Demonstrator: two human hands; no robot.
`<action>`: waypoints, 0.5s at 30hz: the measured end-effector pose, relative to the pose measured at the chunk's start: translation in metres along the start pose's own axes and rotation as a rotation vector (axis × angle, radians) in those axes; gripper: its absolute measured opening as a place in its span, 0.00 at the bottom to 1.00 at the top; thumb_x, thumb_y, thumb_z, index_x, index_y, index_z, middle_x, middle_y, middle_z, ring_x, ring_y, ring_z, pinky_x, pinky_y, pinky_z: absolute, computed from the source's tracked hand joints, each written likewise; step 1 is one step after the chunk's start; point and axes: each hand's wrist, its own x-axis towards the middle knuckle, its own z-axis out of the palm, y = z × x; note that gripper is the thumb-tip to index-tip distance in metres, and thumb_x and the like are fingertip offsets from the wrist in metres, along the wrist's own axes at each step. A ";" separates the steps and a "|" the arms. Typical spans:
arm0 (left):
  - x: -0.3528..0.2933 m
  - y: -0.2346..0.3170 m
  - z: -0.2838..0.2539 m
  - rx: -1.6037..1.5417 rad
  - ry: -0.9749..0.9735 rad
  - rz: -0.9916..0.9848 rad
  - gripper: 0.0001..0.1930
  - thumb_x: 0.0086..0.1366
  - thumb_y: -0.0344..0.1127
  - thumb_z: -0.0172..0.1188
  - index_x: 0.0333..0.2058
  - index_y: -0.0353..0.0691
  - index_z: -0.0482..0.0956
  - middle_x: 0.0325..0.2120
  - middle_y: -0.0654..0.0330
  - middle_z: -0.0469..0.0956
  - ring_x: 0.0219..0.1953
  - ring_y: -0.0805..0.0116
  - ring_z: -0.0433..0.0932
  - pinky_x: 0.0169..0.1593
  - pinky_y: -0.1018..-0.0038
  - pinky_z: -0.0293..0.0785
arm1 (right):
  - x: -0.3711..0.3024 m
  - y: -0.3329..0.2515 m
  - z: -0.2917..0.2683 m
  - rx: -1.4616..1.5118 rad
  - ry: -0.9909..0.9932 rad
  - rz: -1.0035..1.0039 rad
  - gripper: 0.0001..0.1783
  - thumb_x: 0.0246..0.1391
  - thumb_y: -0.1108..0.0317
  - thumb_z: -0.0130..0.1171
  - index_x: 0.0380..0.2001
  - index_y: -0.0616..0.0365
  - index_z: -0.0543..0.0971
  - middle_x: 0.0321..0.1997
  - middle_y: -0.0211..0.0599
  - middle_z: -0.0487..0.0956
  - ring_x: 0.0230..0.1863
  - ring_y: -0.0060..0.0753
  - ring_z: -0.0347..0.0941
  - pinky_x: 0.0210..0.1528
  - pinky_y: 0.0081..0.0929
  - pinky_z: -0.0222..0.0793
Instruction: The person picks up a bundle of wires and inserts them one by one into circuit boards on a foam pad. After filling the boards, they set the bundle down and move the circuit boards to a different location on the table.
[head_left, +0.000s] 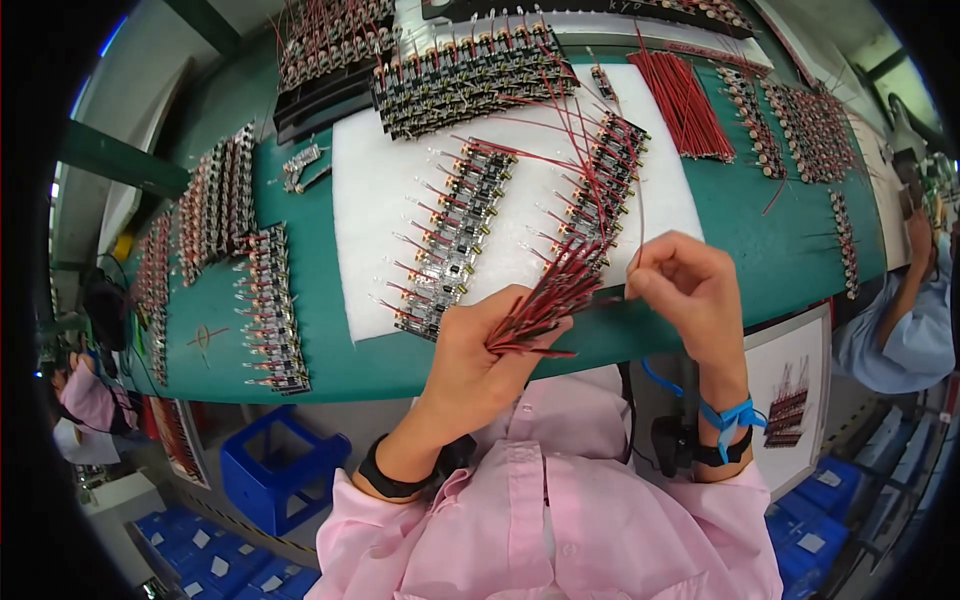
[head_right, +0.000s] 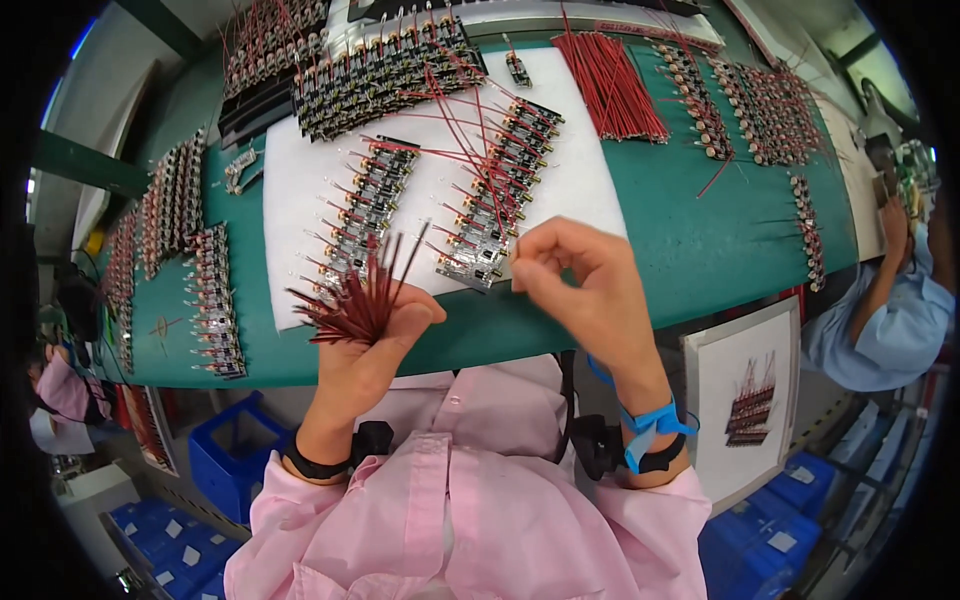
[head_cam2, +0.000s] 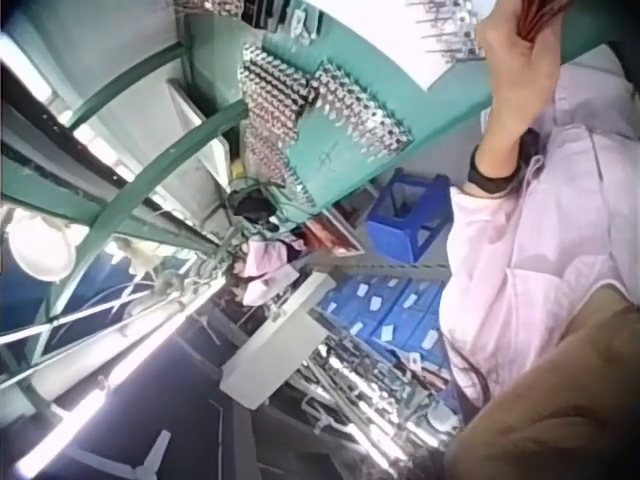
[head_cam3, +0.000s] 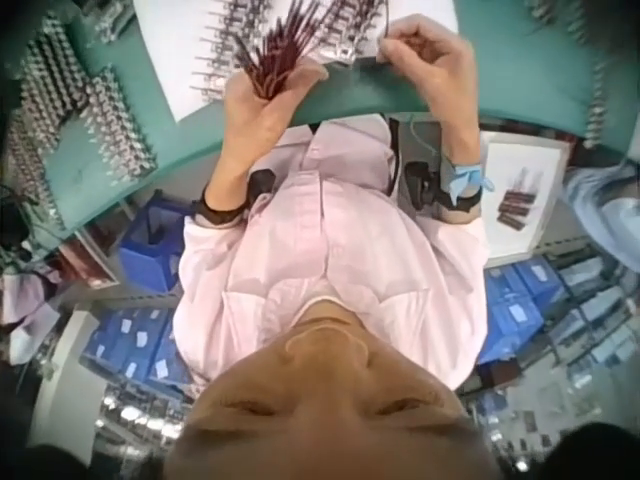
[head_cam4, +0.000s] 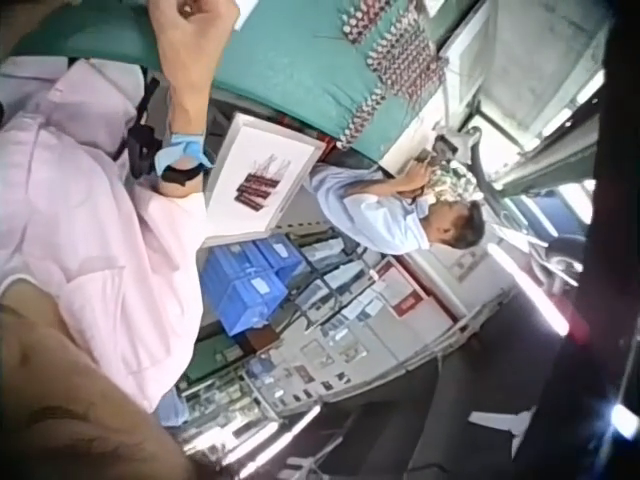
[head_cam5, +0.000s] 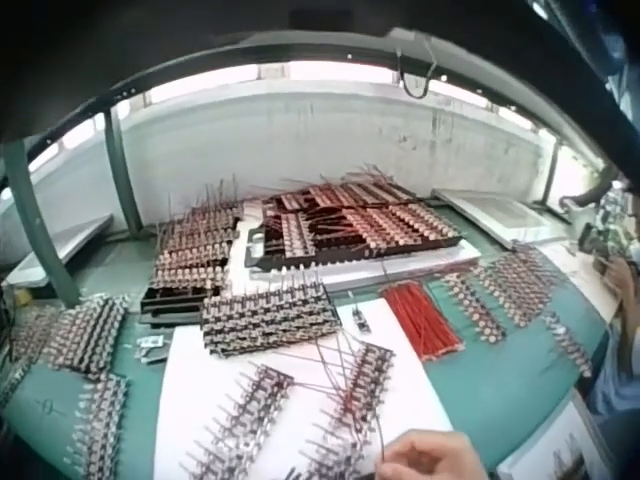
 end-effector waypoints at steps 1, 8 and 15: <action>-0.001 -0.006 -0.002 0.013 -0.023 0.034 0.07 0.50 0.24 0.54 0.30 0.33 0.73 0.15 0.61 0.70 0.17 0.82 0.64 0.21 0.84 0.62 | 0.004 0.001 -0.001 0.104 0.009 0.044 0.04 0.39 0.77 0.55 0.24 0.65 0.73 0.22 0.32 0.74 0.21 0.16 0.65 0.19 0.13 0.57; 0.008 -0.008 0.007 0.030 -0.002 -0.029 0.06 0.52 0.24 0.51 0.31 0.33 0.72 0.14 0.63 0.68 0.17 0.83 0.61 0.20 0.83 0.59 | 0.008 -0.006 0.002 0.288 -0.077 0.248 0.04 0.43 0.76 0.55 0.24 0.64 0.71 0.20 0.27 0.70 0.21 0.13 0.62 0.22 0.12 0.57; 0.009 -0.013 0.010 0.097 -0.092 -0.034 0.08 0.54 0.27 0.53 0.34 0.32 0.72 0.22 0.68 0.72 0.25 0.84 0.66 0.29 0.86 0.63 | 0.003 0.004 0.019 0.300 -0.029 0.072 0.04 0.44 0.76 0.55 0.24 0.64 0.71 0.23 0.26 0.69 0.24 0.12 0.60 0.27 0.11 0.56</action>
